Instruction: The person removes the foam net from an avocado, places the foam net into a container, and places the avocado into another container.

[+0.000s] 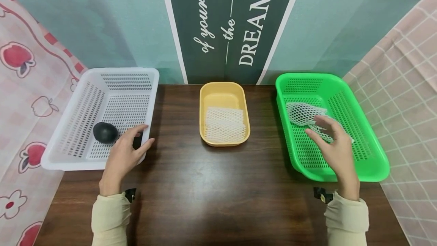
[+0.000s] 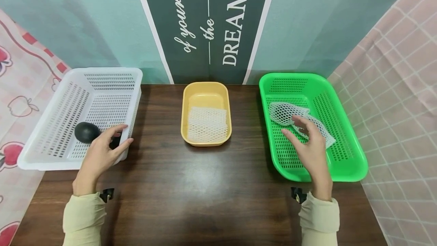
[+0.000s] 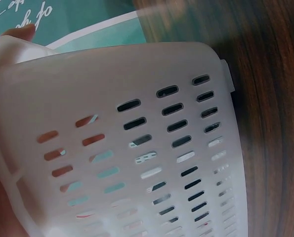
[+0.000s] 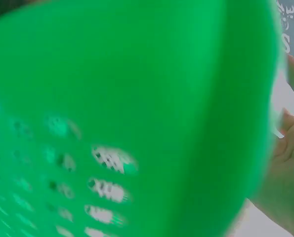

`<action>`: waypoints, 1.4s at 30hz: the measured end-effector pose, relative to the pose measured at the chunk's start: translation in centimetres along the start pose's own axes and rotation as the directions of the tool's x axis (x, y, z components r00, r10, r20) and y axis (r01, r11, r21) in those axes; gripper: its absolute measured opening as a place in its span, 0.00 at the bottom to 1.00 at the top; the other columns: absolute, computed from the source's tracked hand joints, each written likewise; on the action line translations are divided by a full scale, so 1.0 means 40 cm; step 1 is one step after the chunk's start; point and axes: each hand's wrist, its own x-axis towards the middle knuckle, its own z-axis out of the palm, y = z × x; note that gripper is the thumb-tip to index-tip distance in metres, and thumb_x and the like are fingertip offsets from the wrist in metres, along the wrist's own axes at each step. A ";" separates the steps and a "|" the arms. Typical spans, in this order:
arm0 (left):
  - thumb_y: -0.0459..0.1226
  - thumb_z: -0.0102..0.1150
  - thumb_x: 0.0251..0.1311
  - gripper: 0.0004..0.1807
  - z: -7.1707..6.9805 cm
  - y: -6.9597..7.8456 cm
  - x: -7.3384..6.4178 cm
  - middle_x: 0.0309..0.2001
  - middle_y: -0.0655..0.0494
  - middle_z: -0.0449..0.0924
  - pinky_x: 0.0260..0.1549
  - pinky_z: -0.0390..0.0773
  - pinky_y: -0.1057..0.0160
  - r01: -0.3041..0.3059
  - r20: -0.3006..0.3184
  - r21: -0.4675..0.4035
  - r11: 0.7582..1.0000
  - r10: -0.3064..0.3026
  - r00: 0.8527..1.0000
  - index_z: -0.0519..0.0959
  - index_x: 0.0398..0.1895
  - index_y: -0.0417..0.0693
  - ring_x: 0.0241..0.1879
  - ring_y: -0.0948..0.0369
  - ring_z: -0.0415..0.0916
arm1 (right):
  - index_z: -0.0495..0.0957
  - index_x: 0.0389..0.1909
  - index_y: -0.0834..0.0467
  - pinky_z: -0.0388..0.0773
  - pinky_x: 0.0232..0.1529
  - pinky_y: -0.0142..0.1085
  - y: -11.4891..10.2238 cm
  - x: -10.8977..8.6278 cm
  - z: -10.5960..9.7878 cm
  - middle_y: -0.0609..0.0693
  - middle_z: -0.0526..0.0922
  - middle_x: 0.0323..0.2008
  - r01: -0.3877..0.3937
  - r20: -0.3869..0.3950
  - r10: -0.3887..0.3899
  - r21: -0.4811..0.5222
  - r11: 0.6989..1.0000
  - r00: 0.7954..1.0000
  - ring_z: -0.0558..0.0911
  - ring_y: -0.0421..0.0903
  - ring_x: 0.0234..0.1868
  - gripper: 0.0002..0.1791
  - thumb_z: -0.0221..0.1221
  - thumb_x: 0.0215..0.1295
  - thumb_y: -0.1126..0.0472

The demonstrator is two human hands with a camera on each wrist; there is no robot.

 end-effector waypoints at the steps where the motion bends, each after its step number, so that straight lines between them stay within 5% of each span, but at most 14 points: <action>1: 0.45 0.63 0.64 0.26 0.000 0.000 0.000 0.61 0.39 0.76 0.57 0.71 0.37 0.001 0.000 0.000 1.000 -0.001 1.000 0.74 0.63 0.43 0.61 0.41 0.72 | 0.75 0.63 0.58 0.67 0.51 0.13 -0.003 0.003 -0.008 0.37 0.78 0.54 -0.004 0.001 0.004 -0.012 1.000 1.000 0.74 0.23 0.51 0.28 0.68 0.61 0.62; 8: 0.44 0.64 0.63 0.27 -0.003 0.001 -0.001 0.58 0.38 0.77 0.56 0.71 0.37 -0.001 -0.012 0.003 1.000 0.001 1.000 0.74 0.63 0.43 0.59 0.41 0.73 | 0.76 0.62 0.58 0.66 0.53 0.13 -0.051 0.026 -0.048 0.27 0.76 0.51 0.068 -0.002 -0.068 -0.018 0.997 0.998 0.75 0.23 0.52 0.29 0.69 0.59 0.65; 14: 0.44 0.64 0.64 0.27 0.000 -0.001 0.000 0.59 0.38 0.77 0.57 0.70 0.38 -0.006 -0.006 0.000 1.000 0.006 1.000 0.74 0.63 0.43 0.60 0.41 0.73 | 0.76 0.63 0.54 0.65 0.52 0.13 -0.059 0.082 -0.057 0.43 0.80 0.56 0.097 0.041 -0.094 -0.087 0.991 0.995 0.73 0.20 0.52 0.29 0.70 0.59 0.60; 23: 0.44 0.64 0.64 0.25 -0.004 -0.004 0.000 0.60 0.39 0.77 0.57 0.70 0.38 -0.011 -0.011 -0.008 1.000 0.011 1.000 0.74 0.62 0.43 0.61 0.41 0.72 | 0.71 0.67 0.52 0.70 0.51 0.16 -0.020 0.179 -0.029 0.53 0.77 0.61 0.005 0.182 -0.002 -0.012 1.000 0.983 0.74 0.27 0.55 0.29 0.64 0.66 0.54; 28: 0.43 0.64 0.64 0.25 -0.001 -0.001 0.000 0.60 0.38 0.77 0.58 0.70 0.38 -0.015 -0.016 -0.013 1.000 0.015 1.000 0.75 0.61 0.43 0.61 0.41 0.73 | 0.69 0.68 0.54 0.74 0.59 0.30 0.012 0.224 -0.017 0.60 0.75 0.63 -0.010 0.262 0.021 -0.043 0.999 0.965 0.74 0.32 0.58 0.31 0.63 0.67 0.50; 34: 0.43 0.64 0.63 0.25 0.003 -0.001 -0.002 0.59 0.39 0.77 0.57 0.71 0.39 -0.015 -0.027 -0.009 1.000 0.015 1.000 0.75 0.61 0.43 0.60 0.41 0.73 | 0.65 0.71 0.55 0.69 0.64 0.54 0.066 0.262 0.001 0.60 0.71 0.67 -0.079 0.372 0.088 -0.040 0.996 0.924 0.71 0.57 0.67 0.35 0.63 0.66 0.48; 39: 0.43 0.64 0.63 0.25 0.000 0.000 -0.003 0.60 0.39 0.77 0.56 0.71 0.39 -0.009 -0.032 -0.005 1.000 0.009 0.999 0.75 0.61 0.44 0.60 0.41 0.73 | 0.63 0.72 0.54 0.73 0.64 0.45 0.107 0.283 0.026 0.60 0.69 0.69 -0.126 0.420 0.121 -0.017 0.992 0.899 0.71 0.61 0.68 0.38 0.65 0.65 0.49; 42: 0.43 0.64 0.63 0.25 0.000 0.001 -0.002 0.60 0.39 0.77 0.56 0.71 0.39 -0.007 -0.030 -0.006 1.000 0.007 1.000 0.75 0.61 0.44 0.60 0.41 0.73 | 0.62 0.72 0.56 0.71 0.65 0.47 0.131 0.295 0.041 0.60 0.67 0.70 -0.131 0.445 0.120 -0.007 0.991 0.887 0.70 0.60 0.69 0.39 0.66 0.64 0.52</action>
